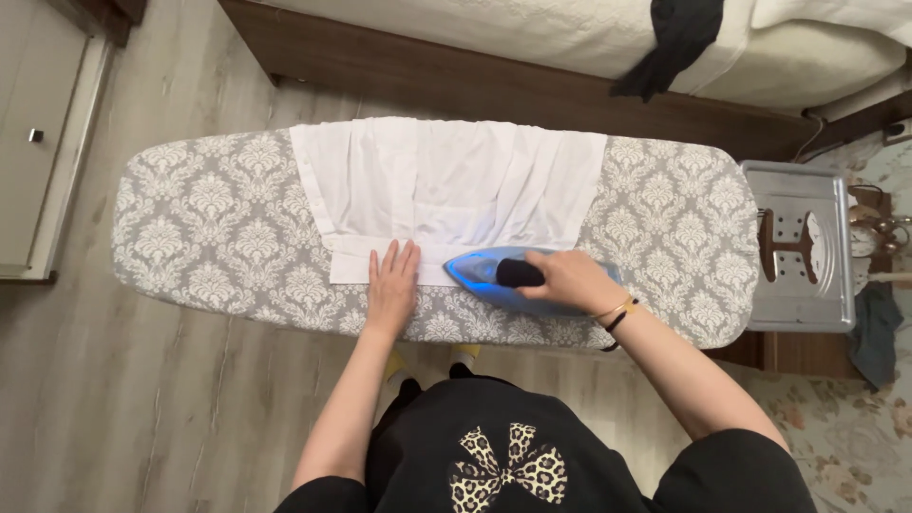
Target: Ironing a white shirt on an ironing board.
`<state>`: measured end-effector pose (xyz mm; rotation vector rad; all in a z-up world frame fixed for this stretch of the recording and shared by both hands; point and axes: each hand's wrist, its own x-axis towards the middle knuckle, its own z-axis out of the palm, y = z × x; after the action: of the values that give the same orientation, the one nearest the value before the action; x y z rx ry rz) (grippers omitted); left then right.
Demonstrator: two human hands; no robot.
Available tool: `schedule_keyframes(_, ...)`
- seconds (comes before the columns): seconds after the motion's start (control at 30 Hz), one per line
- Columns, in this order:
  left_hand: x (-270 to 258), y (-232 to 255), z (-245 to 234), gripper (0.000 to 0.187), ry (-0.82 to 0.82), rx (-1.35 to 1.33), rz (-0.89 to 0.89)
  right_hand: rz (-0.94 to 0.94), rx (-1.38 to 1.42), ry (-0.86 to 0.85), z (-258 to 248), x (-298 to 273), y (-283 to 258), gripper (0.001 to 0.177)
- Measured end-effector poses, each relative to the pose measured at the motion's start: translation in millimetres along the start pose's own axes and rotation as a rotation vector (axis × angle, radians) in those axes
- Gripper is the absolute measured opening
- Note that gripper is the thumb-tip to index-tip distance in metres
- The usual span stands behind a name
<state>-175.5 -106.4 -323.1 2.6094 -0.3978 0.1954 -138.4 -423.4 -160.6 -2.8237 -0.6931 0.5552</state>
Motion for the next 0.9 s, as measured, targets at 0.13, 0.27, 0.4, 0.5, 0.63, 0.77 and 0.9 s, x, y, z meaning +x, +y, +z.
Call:
schedule_keyframes(0.13,-0.2,-0.5,0.9,0.059,-0.038,0.069,0.006,0.027,0.001,-0.033,1.2,-24.1,19.3,0.046)
schedule_keyframes(0.27,-0.9,2.3,-2.0,0.056,-0.02,0.01,-0.006,0.145,0.044,0.002,-5.9,-49.7,58.5,0.046)
schedule_keyframes(0.4,-1.6,5.9,-7.3,0.052,-0.012,-0.009,-0.009,0.256,-0.022,0.018,-19.7,-44.0,72.8,0.047)
schedule_keyframes(0.5,0.1,5.0,-5.3,0.051,-0.024,0.031,-0.018,0.103,0.092,0.068,-17.8,-26.9,62.3,0.046)
schedule_keyframes(0.63,-0.3,3.1,-3.4,0.049,-0.029,0.013,-0.027,0.065,0.064,-0.042,-10.5,-26.5,42.5,0.039)
schedule_keyframes(0.77,2.4,2.3,-2.5,0.052,-0.029,0.039,-0.013,0.103,-0.038,-0.128,-13.9,-48.4,48.1,0.039)
schedule_keyframes(0.9,-0.7,3.5,-3.4,0.052,-0.023,0.025,-0.012,0.165,0.054,0.005,-9.6,-73.2,85.3,0.041)
